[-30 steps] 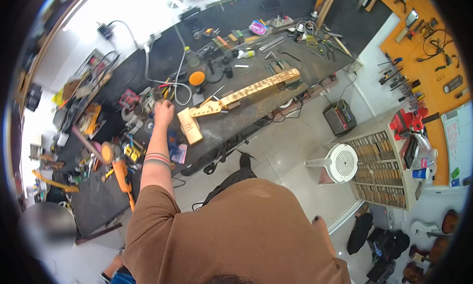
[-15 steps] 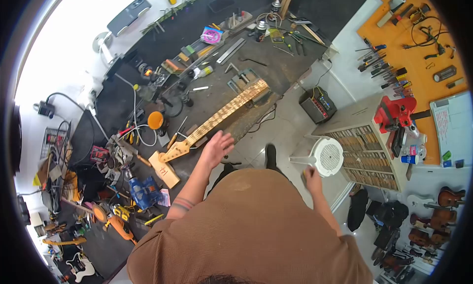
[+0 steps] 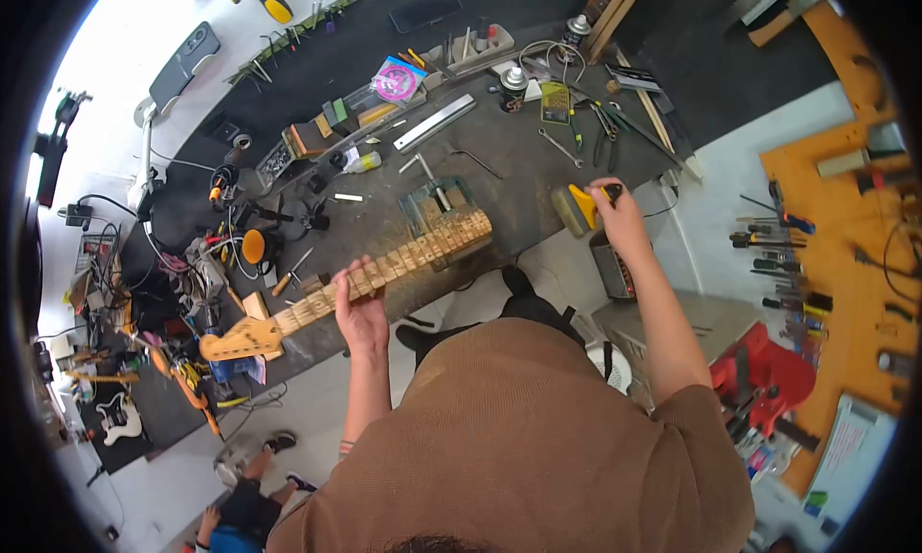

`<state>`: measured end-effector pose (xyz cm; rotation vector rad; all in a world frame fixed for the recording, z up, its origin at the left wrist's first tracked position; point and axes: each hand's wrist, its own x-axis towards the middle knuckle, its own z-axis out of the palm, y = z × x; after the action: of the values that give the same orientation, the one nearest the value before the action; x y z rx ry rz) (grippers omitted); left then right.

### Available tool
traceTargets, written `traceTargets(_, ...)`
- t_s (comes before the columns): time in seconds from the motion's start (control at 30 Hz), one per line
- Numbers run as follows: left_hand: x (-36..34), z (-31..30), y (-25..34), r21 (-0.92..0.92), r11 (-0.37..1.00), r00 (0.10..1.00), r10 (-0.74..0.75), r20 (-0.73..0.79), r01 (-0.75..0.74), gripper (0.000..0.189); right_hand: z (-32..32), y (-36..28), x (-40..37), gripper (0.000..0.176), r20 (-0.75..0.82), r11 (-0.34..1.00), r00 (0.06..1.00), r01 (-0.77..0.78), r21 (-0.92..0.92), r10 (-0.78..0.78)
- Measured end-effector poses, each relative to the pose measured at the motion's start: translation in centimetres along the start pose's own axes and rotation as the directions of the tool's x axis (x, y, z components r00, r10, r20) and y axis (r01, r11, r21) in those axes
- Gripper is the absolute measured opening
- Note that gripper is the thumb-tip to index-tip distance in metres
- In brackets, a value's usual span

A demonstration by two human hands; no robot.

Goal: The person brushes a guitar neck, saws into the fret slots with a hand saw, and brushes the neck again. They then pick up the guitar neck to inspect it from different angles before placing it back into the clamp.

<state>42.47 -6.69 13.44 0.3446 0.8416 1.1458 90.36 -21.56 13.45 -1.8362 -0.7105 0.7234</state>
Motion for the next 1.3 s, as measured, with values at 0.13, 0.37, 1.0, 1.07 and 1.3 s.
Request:
traceTargets(0.13, -0.9, 12.0, -2.4, 0.117, 0.920, 0.926, 0.365, 0.093, -0.374, 0.010, -0.6, -1.3, 5.2, 0.020, 0.133, 0.998, 0.991, 0.034, -0.050, -0.027)
traceTargets(0.37, -0.1, 24.7, -6.2, 0.199, 0.826, 0.840, 0.470, 0.273, -0.527, 0.017, 0.2, -0.2, 8.8, 0.022, 0.178, 0.980, 0.963, 0.199, 0.031, -0.201)
traceTargets(1.0, -2.3, 22.2, -5.3, 0.515, 0.580, 0.760, 0.331, 0.559, -0.631, 0.022, 9.6, -7.6, 9.3, 0.020, 0.592, 0.928, 0.726, 0.184, 0.323, -0.350)
traceTargets(1.07, -2.7, 22.8, -5.1, 0.568, 0.556, 0.787, 0.321, 0.527, -0.607, 0.024, 10.7, -10.0, 10.4, 0.019, 0.685, 0.931, 0.631, 0.242, 0.274, -0.365)
traceTargets(1.3, -2.7, 22.5, -4.0, 0.575, 0.590, 0.814, 0.296, 0.499, -0.567, 0.023, 15.1, -16.5, 13.4, 0.015, 0.921, 0.858, -0.059, 0.345, 0.381, -0.386)
